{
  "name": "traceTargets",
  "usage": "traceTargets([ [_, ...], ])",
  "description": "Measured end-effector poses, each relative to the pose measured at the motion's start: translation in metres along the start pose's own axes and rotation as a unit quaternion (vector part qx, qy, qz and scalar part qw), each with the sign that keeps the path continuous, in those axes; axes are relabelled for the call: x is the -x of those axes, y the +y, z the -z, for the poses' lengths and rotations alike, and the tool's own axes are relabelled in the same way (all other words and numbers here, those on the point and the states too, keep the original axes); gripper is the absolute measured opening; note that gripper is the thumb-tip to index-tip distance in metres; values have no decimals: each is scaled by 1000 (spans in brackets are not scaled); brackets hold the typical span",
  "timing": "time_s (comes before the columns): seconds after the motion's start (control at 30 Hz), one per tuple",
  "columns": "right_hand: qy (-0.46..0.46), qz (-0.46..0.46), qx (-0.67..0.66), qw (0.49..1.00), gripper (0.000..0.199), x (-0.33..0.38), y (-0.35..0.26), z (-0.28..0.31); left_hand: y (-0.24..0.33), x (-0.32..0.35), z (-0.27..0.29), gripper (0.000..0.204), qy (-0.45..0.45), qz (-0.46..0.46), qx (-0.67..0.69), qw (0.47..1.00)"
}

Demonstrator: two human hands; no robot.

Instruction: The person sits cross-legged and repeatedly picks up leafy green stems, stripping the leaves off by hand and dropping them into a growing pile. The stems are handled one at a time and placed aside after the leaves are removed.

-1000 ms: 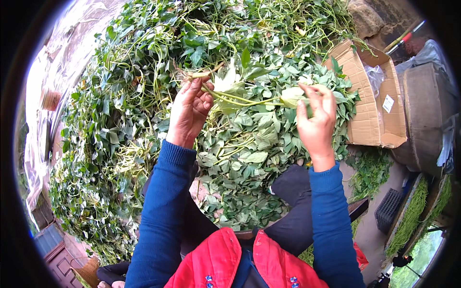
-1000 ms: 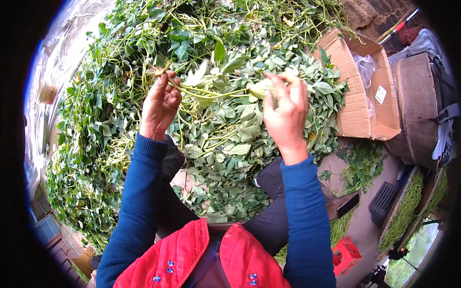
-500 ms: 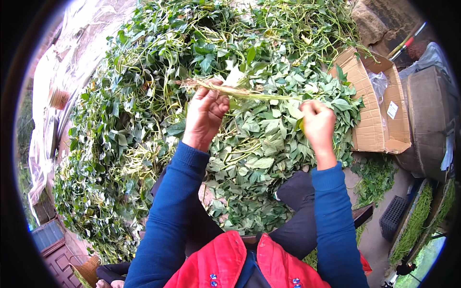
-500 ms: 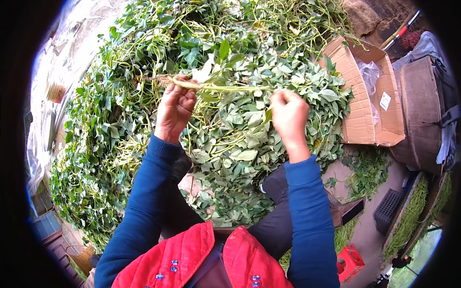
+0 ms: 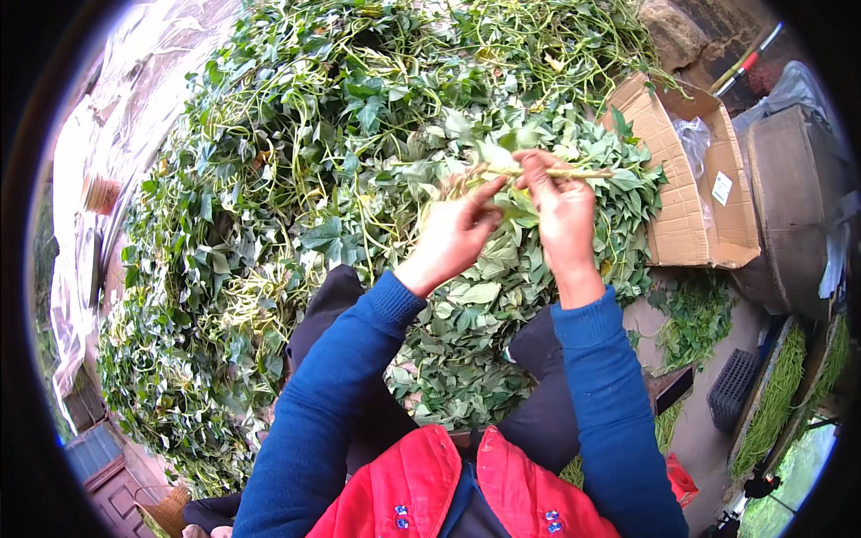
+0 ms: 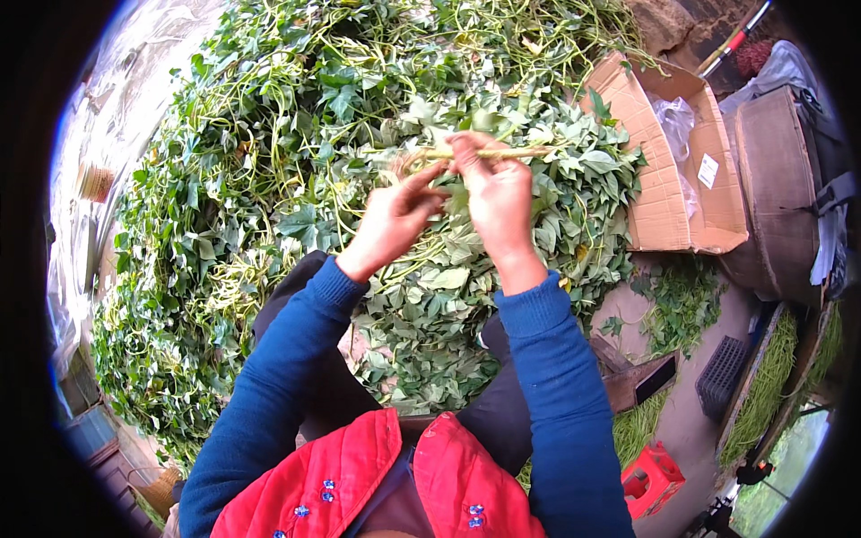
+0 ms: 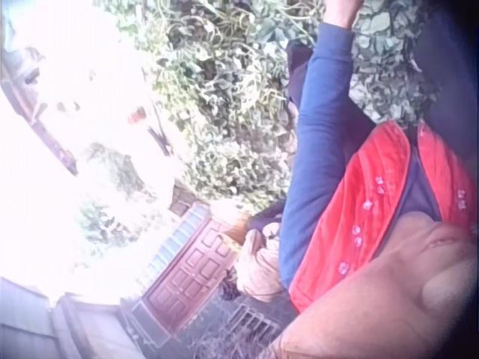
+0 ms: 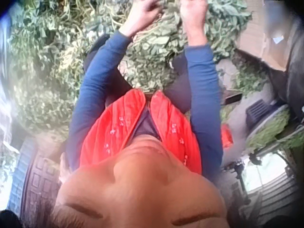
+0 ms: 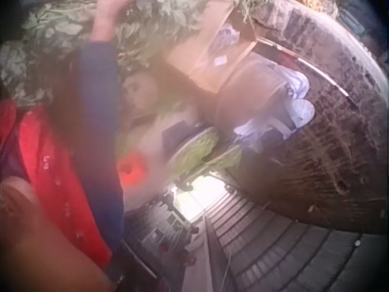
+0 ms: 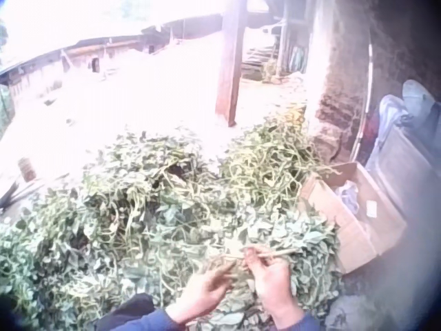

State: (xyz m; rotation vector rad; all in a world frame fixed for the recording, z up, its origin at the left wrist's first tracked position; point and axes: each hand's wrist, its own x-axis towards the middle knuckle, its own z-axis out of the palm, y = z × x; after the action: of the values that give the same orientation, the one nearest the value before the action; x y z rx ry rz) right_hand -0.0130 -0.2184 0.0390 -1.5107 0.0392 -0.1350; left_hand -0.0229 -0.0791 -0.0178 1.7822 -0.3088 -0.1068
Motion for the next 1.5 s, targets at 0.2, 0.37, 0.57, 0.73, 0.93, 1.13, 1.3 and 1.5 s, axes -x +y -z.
traceTargets([
  [0.2,51,-35,-44,997,23,-12,-19,30,7,-16,25,55,180,-181,-129,958],
  [0.37,-46,-12,-78,996,26,-1,-27,7,4,-4,13,26,20,52,226,972],
  [0.57,-50,132,212,967,19,-1,-5,23,15,-8,56,35,30,123,386,914],
  [0.73,-24,291,338,895,24,0,-7,13,15,-3,59,40,-31,96,457,884],
  [0.93,17,221,300,928,10,12,-13,6,14,0,59,41,3,117,454,883],
  [1.13,-246,219,413,849,17,30,1,7,8,-1,70,41,81,108,430,893],
  [1.3,-191,263,430,842,11,31,7,6,3,5,85,38,96,78,419,900],
  [1.5,-41,32,328,943,15,20,5,7,6,4,76,35,91,68,397,911],
])
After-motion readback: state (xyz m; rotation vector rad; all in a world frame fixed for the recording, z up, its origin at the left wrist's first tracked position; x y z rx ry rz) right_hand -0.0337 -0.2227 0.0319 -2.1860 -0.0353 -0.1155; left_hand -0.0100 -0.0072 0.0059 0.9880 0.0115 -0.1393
